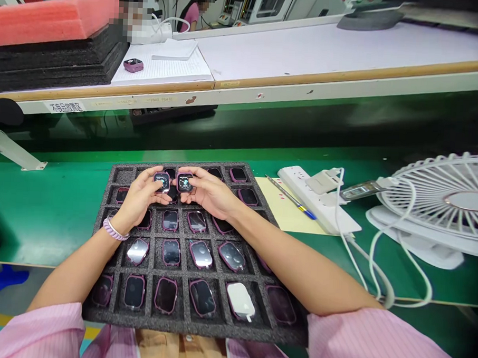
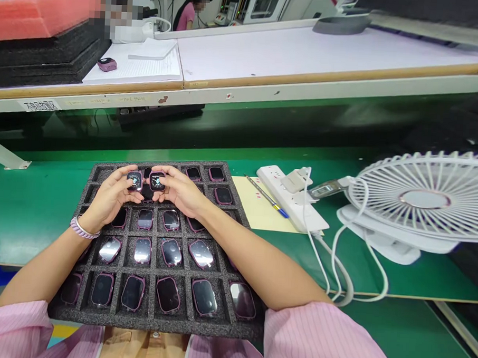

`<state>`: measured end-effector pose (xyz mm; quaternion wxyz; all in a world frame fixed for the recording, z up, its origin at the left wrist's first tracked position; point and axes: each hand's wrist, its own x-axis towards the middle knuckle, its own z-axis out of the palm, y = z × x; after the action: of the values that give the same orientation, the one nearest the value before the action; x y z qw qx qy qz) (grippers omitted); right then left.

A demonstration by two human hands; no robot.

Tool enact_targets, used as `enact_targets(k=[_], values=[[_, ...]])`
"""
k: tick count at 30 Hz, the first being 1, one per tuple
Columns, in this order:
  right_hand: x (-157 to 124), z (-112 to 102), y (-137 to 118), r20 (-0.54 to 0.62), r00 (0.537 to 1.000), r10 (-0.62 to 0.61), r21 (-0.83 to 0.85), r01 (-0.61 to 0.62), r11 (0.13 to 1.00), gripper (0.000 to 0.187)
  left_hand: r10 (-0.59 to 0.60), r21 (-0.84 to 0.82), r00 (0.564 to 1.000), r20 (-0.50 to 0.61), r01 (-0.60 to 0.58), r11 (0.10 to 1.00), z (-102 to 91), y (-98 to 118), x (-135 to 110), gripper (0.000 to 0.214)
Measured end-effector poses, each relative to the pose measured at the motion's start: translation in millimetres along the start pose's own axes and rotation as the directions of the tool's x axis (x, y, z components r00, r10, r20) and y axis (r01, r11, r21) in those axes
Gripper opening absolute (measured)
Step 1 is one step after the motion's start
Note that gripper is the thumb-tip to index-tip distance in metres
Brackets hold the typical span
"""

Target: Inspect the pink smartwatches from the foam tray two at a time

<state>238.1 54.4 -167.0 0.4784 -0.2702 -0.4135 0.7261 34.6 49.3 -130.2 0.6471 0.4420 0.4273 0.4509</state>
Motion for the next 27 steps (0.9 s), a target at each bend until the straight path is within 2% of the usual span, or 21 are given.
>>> enact_targets(k=[9, 20, 27], values=[[-2.7, 3.1, 2.3, 0.001, 0.996, -0.092, -0.104, 0.091, 0.99, 0.046, 0.059, 0.099, 0.996, 0.068, -0.066, 0.993, -1.1, -4.7, 0.1, 0.046], [-2.9, 0.8, 4.3, 0.003, 0.994, -0.11, -0.148, 0.109, 0.983, 0.043, 0.068, 0.1, 0.995, 0.076, -0.076, 0.992, -1.4, -5.1, 0.1, 0.045], [-3.6, 2.9, 3.3, 0.014, 0.994, -0.112, -0.149, 0.113, 0.982, 0.049, 0.073, 0.108, 0.994, 0.079, -0.082, 0.991, -2.7, -5.7, 0.7, 0.042]])
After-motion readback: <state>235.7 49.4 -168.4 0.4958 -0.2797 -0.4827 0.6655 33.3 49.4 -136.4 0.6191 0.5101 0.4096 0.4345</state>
